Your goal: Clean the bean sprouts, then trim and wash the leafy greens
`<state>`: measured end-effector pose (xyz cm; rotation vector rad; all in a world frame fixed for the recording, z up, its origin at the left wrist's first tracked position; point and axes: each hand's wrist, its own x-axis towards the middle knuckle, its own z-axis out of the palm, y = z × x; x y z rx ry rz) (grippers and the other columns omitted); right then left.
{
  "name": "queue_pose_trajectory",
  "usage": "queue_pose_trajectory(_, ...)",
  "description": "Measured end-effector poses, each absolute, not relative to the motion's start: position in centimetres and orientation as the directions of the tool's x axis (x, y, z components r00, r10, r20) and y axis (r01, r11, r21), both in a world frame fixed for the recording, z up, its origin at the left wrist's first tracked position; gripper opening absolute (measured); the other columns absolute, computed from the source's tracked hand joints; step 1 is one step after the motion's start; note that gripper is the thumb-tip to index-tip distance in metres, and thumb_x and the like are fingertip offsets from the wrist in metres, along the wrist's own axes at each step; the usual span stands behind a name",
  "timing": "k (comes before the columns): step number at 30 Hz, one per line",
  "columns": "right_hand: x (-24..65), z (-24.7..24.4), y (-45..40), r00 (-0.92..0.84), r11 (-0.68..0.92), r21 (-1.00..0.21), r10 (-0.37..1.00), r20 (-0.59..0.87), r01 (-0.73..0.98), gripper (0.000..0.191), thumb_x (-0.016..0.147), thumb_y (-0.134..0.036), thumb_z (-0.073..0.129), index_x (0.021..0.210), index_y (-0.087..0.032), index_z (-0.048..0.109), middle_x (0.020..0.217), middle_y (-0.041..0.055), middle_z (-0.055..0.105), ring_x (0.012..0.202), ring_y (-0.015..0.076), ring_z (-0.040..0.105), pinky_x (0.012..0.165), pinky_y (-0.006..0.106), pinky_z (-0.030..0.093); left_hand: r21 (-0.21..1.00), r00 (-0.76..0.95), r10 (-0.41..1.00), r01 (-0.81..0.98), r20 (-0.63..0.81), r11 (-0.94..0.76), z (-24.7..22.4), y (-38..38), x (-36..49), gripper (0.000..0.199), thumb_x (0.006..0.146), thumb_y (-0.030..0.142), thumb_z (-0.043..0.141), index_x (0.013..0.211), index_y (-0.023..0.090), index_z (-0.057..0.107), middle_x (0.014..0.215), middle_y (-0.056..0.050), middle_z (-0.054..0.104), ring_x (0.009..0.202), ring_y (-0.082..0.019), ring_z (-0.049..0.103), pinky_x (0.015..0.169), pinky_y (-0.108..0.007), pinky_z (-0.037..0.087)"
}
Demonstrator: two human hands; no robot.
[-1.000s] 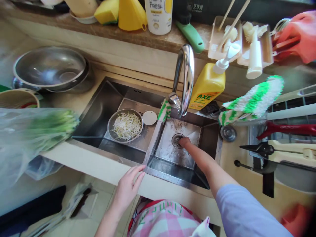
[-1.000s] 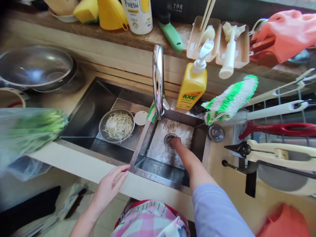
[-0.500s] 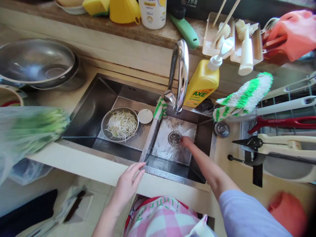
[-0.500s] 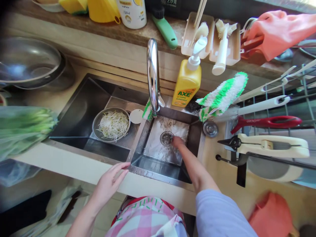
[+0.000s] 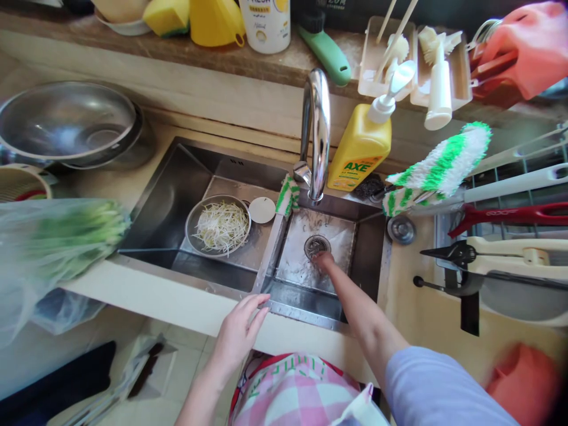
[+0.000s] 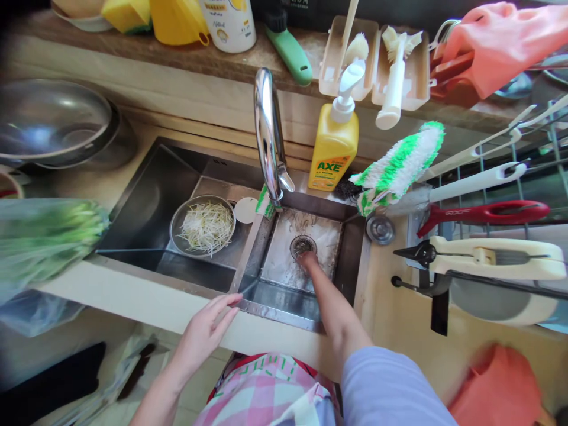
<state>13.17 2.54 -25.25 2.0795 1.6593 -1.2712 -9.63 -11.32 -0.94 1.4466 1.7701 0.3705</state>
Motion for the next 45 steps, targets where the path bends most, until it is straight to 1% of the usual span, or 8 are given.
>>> queue_pose_trajectory(9,16.9,-22.8,1.7,0.125,-0.519,-0.343,0.671,-0.731,0.783,0.019,0.076,-0.026,0.055,0.078,-0.013,0.067,0.072,0.008,0.067,0.072,0.0163,0.06,0.061,0.021,0.041,0.73,0.073,0.904,0.618,-0.422,0.291,-1.6,-10.2,-8.5,0.028,0.085,0.034,0.042,0.103,0.022,0.06,0.106,-0.008,0.062,0.096,-0.02,0.059,0.066,-0.026,0.052)
queue_pose_trajectory(14,17.1,-19.1,-1.1,0.12,-0.622,-0.436,0.651,-0.749,0.65,0.031,0.082,-0.034,0.048,0.088,-0.01,0.066,0.082,0.0093,0.068,0.075,0.0161,0.06,0.06,0.023,0.043,0.792,0.173,0.929,0.587,-0.327,0.169,-3.0,-8.1,-6.6,0.024,0.083,0.028,0.045,0.099,0.021,0.062,0.101,-0.008,0.062,0.092,-0.018,0.059,0.082,-0.032,0.048)
queue_pose_trajectory(17,16.8,-15.9,-2.9,-0.02,-0.745,-0.572,0.603,-0.797,0.342,0.031,0.076,-0.04,0.056,0.095,-0.016,0.066,0.102,0.0074,0.065,0.088,0.0162,0.059,0.068,0.025,0.045,0.806,0.189,0.933,0.573,-0.307,0.149,-4.6,-6.9,-4.8,0.022,0.079,0.025,0.049,0.094,0.019,0.064,0.098,-0.008,0.062,0.092,-0.019,0.058,0.084,-0.034,0.046)
queue_pose_trajectory(20,15.9,-12.7,-4.5,-0.242,-0.811,-0.576,0.582,-0.776,-0.104,0.033,0.065,-0.041,0.069,0.091,-0.021,0.067,0.11,0.0051,0.062,0.099,0.0181,0.054,0.077,0.03,0.044,0.833,0.182,0.905,0.491,-0.384,0.255,-6.1,-6.0,-2.7,0.021,0.077,0.026,0.051,0.092,0.017,0.064,0.094,-0.008,0.064,0.086,-0.018,0.06,0.082,-0.034,0.046)
queue_pose_trajectory(25,14.0,-9.9,-6.5,-0.273,-0.737,-0.554,0.666,-0.694,-0.387,0.031,0.061,-0.04,0.073,0.084,-0.02,0.068,0.105,0.0046,0.063,0.096,0.0175,0.054,0.08,0.03,0.043,0.772,0.278,0.722,0.163,-0.633,0.614,-6.9,-6.0,-0.2,0.031,0.076,0.042,0.054,0.084,0.013,0.062,0.082,-0.006,0.067,0.075,-0.015,0.062,0.07,-0.028,0.047)
queue_pose_trajectory(32,13.1,-9.4,-8.0,-0.288,-0.724,-0.496,0.664,-0.69,-0.48,0.032,0.06,-0.037,0.074,0.083,-0.016,0.068,0.079,0.0026,0.064,0.068,0.0116,0.054,0.06,0.023,0.041,0.53,0.307,0.527,-0.08,-0.792,0.844,-6.4,-7.2,-0.1,0.04,0.062,0.048,0.069,0.075,0.011,0.061,0.07,-0.004,0.065,0.059,-0.008,0.06,0.057,-0.019,0.045)
queue_pose_trajectory(41,12.9,-8.9,-7.4,-0.19,-0.675,-0.559,0.703,-0.685,-0.482,0.027,0.058,-0.036,0.075,0.071,-0.016,0.064,0.067,-0.0011,0.061,0.065,0.0104,0.052,0.064,0.023,0.039,0.542,0.195,0.533,-0.008,-0.823,0.84,-6.0,-7.1,-0.4,0.034,0.067,0.045,0.065,0.081,0.013,0.062,0.076,-0.003,0.064,0.056,-0.007,0.057,0.049,-0.016,0.042)
queue_pose_trajectory(45,13.0,-8.8,-7.1,-0.143,-0.69,-0.593,0.693,-0.706,-0.414,0.029,0.057,-0.037,0.075,0.072,-0.015,0.063,0.058,-0.004,0.055,0.055,0.0073,0.044,0.054,0.021,0.033,0.574,0.175,0.566,-0.003,-0.806,0.819,-6.2,-6.9,-0.8,0.035,0.068,0.044,0.062,0.083,0.013,0.062,0.074,-0.002,0.063,0.056,-0.007,0.055,0.049,-0.017,0.041)
